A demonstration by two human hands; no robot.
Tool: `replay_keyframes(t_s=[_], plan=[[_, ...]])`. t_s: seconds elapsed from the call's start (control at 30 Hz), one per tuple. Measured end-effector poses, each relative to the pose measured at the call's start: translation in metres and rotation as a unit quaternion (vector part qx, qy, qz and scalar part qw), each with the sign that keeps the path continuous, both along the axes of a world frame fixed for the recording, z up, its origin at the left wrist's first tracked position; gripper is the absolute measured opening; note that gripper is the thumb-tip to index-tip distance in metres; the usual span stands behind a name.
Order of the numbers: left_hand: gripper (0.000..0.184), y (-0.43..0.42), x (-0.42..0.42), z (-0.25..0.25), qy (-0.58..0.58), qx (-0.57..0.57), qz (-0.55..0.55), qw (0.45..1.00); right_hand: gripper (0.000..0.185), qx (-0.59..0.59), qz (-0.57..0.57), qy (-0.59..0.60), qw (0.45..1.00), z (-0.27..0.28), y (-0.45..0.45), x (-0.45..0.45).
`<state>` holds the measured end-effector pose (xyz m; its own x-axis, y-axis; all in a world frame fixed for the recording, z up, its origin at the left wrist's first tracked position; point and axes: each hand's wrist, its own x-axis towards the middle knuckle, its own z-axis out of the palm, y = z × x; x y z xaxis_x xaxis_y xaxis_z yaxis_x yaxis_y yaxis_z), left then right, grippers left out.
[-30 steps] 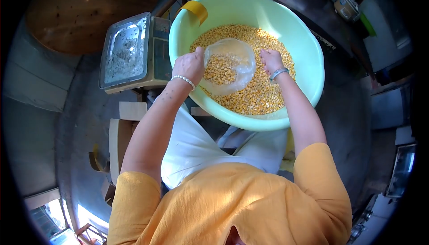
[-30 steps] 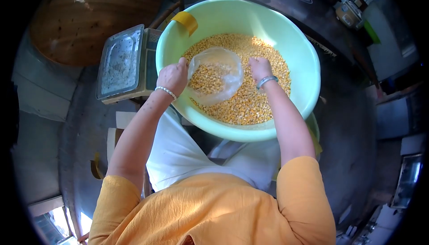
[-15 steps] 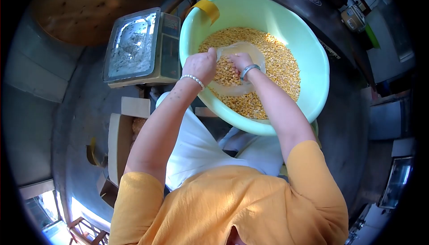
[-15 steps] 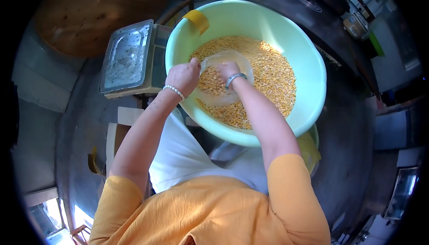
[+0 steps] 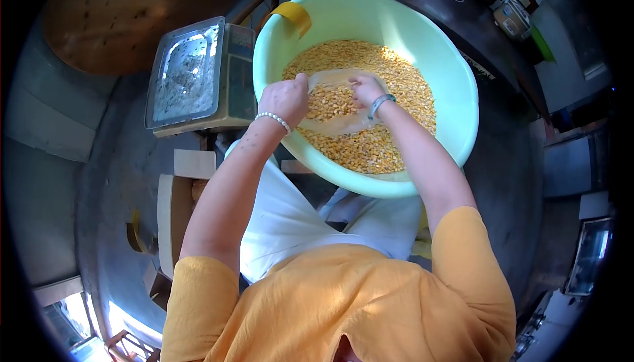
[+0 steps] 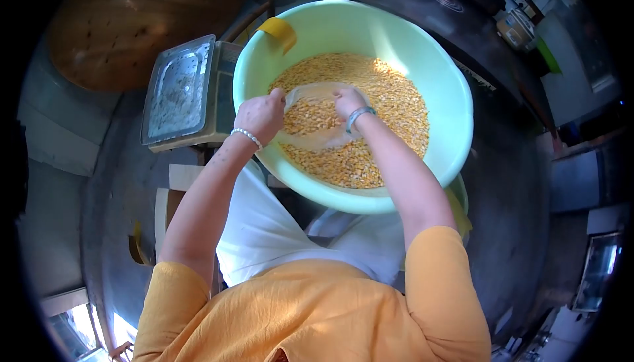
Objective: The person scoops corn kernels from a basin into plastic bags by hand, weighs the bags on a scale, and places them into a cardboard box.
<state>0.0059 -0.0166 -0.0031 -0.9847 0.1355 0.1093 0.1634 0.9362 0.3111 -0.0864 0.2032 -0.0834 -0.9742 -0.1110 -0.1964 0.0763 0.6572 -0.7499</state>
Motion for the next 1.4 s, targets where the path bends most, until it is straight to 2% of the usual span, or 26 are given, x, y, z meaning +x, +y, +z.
replay_keyframes(t_s=[0.03, 0.07, 0.13, 0.17, 0.27, 0.37, 0.47, 0.57, 0.7, 0.77, 0.87, 0.97, 1.07, 1.1, 1.2, 1.23, 1.3, 1.37, 1.4], plan=[[0.012, 0.0, 0.0, 0.001, -0.002, -0.001, -0.001, 1.0, 0.025, 0.041, 0.061, 0.057, 0.996, 0.001, 0.003, -0.001], [0.012, 0.001, 0.001, 0.002, -0.004, -0.003, -0.001, 1.0, 0.026, 0.124, 0.149, 0.055, 0.979, 0.002, 0.009, 0.0], [0.01, 0.001, 0.002, 0.002, 0.012, -0.008, -0.009, 1.0, 0.029, 0.284, 0.319, 0.046, 0.903, 0.047, 0.004, 0.026], [0.009, 0.001, 0.002, 0.002, 0.02, -0.01, -0.012, 1.0, 0.024, 0.323, 0.351, 0.035, 0.878, 0.063, 0.003, 0.04], [0.01, 0.002, 0.004, 0.004, 0.021, -0.009, -0.012, 1.0, 0.019, 0.389, 0.426, 0.143, 0.804, 0.079, 0.013, 0.059], [0.012, 0.002, 0.005, 0.006, 0.014, -0.012, -0.015, 1.0, 0.017, 0.311, 0.436, 0.266, 0.801, 0.076, 0.029, 0.062], [0.019, 0.004, 0.003, 0.009, -0.028, -0.003, -0.007, 1.0, 0.015, 0.245, 0.409, 0.36, 0.802, 0.074, 0.042, 0.067], [0.027, 0.005, 0.008, 0.017, -0.043, -0.013, -0.019, 0.999, 0.013, 0.149, 0.338, 0.356, 0.859, 0.085, 0.051, 0.077], [0.032, 0.004, 0.006, 0.015, -0.056, -0.027, -0.023, 0.998, 0.014, 0.021, 0.122, 0.321, 0.939, 0.073, 0.063, 0.074], [0.032, 0.004, 0.006, 0.014, -0.047, -0.031, -0.026, 0.998, 0.016, -0.064, 0.023, 0.302, 0.951, 0.065, 0.071, 0.062], [0.032, 0.002, 0.005, 0.01, -0.034, -0.026, -0.037, 0.998, 0.023, -0.176, -0.114, 0.213, 0.954, 0.048, 0.087, 0.033], [0.03, 0.003, 0.007, 0.015, -0.036, -0.028, -0.038, 0.998, 0.033, 0.127, -0.103, 0.173, 0.971, 0.012, 0.114, 0.007], [0.031, 0.003, 0.006, 0.014, -0.034, -0.019, -0.038, 0.999, 0.039, 0.284, -0.054, 0.122, 0.949, -0.02, 0.117, 0.014], [0.031, 0.003, 0.007, 0.015, -0.032, -0.016, -0.037, 0.999, 0.04, 0.282, -0.056, 0.039, 0.957, -0.023, 0.113, 0.015], [0.032, 0.002, 0.008, 0.014, -0.031, -0.01, -0.036, 0.999, 0.04, 0.254, 0.014, -0.055, 0.966, -0.028, 0.099, 0.027], [0.032, 0.002, 0.007, 0.014, -0.03, -0.01, -0.036, 0.999, 0.044, 0.221, 0.013, -0.054, 0.974, -0.004, 0.082, 0.041], [0.032, 0.002, 0.006, 0.013, -0.026, -0.007, -0.037, 0.999, 0.047, 0.241, 0.028, -0.024, 0.97, -0.028, 0.079, 0.042], [0.032, 0.001, 0.006, 0.011, -0.024, 0.0, -0.041, 0.999, 0.052, 0.263, 0.02, -0.023, 0.964, 0.003, 0.054, 0.061], [0.031, 0.0, 0.006, 0.01, -0.022, 0.001, -0.041, 0.999, 0.053, 0.268, 0.023, -0.023, 0.963, -0.001, 0.055, 0.06]])
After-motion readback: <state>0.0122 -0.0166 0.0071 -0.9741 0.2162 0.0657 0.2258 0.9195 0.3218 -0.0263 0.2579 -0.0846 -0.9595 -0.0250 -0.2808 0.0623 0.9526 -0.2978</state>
